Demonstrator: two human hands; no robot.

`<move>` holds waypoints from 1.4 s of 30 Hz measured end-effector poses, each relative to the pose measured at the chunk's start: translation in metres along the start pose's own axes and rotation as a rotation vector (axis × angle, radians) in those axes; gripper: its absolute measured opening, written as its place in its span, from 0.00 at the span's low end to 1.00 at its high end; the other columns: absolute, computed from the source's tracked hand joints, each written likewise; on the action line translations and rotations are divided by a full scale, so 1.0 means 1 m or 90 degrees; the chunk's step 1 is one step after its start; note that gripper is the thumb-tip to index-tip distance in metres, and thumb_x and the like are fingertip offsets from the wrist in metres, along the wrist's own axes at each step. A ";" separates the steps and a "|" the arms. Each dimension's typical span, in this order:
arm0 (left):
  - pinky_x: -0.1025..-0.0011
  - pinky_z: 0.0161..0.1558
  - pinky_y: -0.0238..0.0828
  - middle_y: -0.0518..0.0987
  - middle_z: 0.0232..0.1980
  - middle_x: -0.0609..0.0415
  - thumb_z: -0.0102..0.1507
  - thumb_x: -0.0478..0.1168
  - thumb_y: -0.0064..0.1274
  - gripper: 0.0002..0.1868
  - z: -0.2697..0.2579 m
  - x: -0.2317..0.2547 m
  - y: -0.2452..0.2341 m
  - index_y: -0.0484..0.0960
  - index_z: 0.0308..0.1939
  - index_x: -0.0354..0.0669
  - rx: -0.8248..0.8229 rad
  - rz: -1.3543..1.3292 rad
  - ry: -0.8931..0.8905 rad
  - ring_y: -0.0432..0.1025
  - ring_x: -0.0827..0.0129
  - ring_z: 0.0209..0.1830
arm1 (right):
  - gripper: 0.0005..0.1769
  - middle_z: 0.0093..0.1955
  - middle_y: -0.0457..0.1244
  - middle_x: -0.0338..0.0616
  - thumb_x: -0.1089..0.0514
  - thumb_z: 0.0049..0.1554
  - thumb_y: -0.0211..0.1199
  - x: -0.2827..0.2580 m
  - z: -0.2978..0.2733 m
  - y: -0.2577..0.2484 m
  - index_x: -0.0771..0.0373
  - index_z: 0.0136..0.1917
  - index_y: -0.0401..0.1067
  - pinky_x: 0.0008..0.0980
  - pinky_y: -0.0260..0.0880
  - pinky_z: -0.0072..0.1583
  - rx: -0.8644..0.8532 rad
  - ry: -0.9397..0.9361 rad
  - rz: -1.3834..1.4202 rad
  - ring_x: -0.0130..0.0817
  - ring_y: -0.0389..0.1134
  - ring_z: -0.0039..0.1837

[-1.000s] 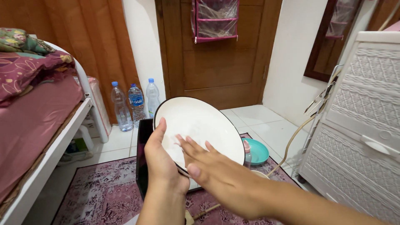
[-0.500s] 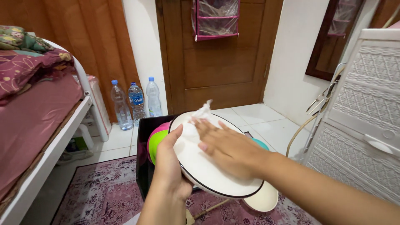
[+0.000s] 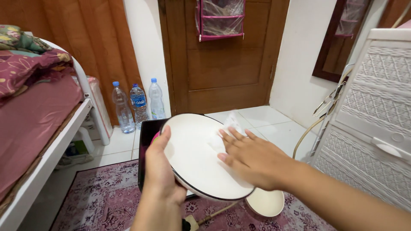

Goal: The person wipes several dishes with a white cloth, including a white plate, a turquoise bowl, and a beige bowl, then places them on a black tray. The person also wipes a clear plastic cup and places it on the tray.

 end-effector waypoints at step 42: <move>0.52 0.48 0.73 0.84 0.51 0.42 0.64 0.57 0.41 0.28 -0.018 0.005 0.013 0.82 0.55 0.40 -0.017 -0.010 0.031 0.77 0.47 0.48 | 0.47 0.87 0.41 0.37 0.23 0.63 0.21 -0.045 -0.065 -0.005 0.50 0.82 0.53 0.41 0.37 0.79 -0.064 0.078 0.146 0.32 0.40 0.86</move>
Point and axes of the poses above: each hand's wrist, its own z-axis towards the middle knuckle, its own y-axis out of the palm, x = y × z, the point moved 1 cm from there along z, towards the middle knuckle
